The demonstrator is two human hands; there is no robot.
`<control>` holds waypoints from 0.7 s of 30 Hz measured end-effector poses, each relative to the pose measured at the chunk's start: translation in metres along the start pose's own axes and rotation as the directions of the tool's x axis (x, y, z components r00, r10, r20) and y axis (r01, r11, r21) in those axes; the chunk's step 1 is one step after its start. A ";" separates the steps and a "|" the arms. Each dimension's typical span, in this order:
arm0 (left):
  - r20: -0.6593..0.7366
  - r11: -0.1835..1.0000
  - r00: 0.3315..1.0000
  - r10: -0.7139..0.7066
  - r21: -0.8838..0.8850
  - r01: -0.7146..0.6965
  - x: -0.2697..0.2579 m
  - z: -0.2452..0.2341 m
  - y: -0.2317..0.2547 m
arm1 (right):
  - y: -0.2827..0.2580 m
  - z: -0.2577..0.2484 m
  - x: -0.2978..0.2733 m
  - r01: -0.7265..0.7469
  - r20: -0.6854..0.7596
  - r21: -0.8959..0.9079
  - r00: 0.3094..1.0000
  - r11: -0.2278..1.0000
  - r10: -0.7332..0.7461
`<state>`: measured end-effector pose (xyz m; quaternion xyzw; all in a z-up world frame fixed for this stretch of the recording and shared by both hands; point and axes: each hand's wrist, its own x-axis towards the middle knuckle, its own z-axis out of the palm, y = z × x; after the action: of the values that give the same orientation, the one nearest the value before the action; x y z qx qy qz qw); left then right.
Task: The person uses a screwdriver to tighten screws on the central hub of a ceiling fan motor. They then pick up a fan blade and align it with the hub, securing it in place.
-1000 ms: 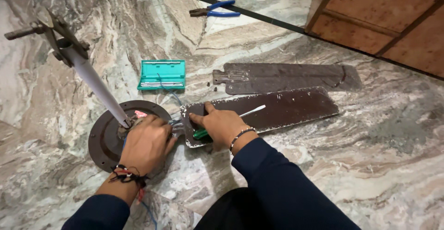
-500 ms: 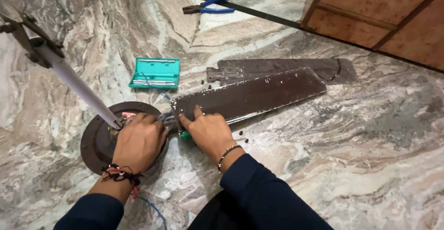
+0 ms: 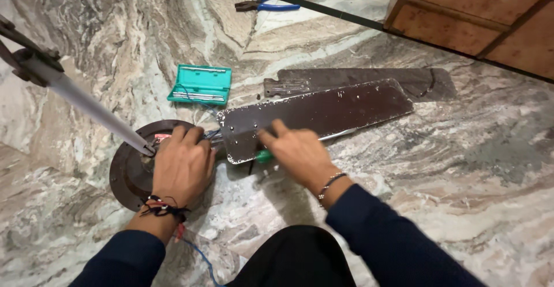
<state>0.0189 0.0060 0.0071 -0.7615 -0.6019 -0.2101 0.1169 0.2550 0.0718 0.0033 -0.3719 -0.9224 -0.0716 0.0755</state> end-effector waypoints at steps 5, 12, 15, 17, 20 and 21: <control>-0.093 0.984 0.989 0.113 -0.125 -0.125 0.015 0.013 0.030 | 0.039 -0.022 -0.029 -0.132 0.130 0.072 0.984 0.989 0.122; 0.056 0.911 0.988 0.146 -0.397 -0.112 0.028 0.063 0.111 | 0.061 -0.011 -0.067 -0.366 0.244 0.281 0.921 0.887 0.302; 0.267 0.898 0.963 0.015 -0.428 0.104 0.034 0.080 0.133 | 0.062 0.001 -0.074 -0.516 0.310 0.295 0.848 0.804 0.430; 0.330 0.898 0.943 -0.039 -0.402 0.178 0.036 0.088 0.136 | 0.063 0.008 -0.075 -0.547 0.318 0.332 0.832 0.768 0.455; 0.341 0.890 0.936 -0.085 -0.397 0.225 0.039 0.097 0.139 | 0.065 0.014 -0.077 -0.528 0.312 0.367 0.846 0.766 0.433; 0.358 0.884 0.929 -0.097 -0.398 0.246 0.040 0.100 0.139 | 0.065 0.016 -0.076 -0.509 0.305 0.375 0.857 0.775 0.416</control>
<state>0.1785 0.0492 -0.0522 -0.7353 -0.6163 -0.2193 -0.1774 0.3532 0.0699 -0.0222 -0.5662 -0.7959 0.1996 0.0782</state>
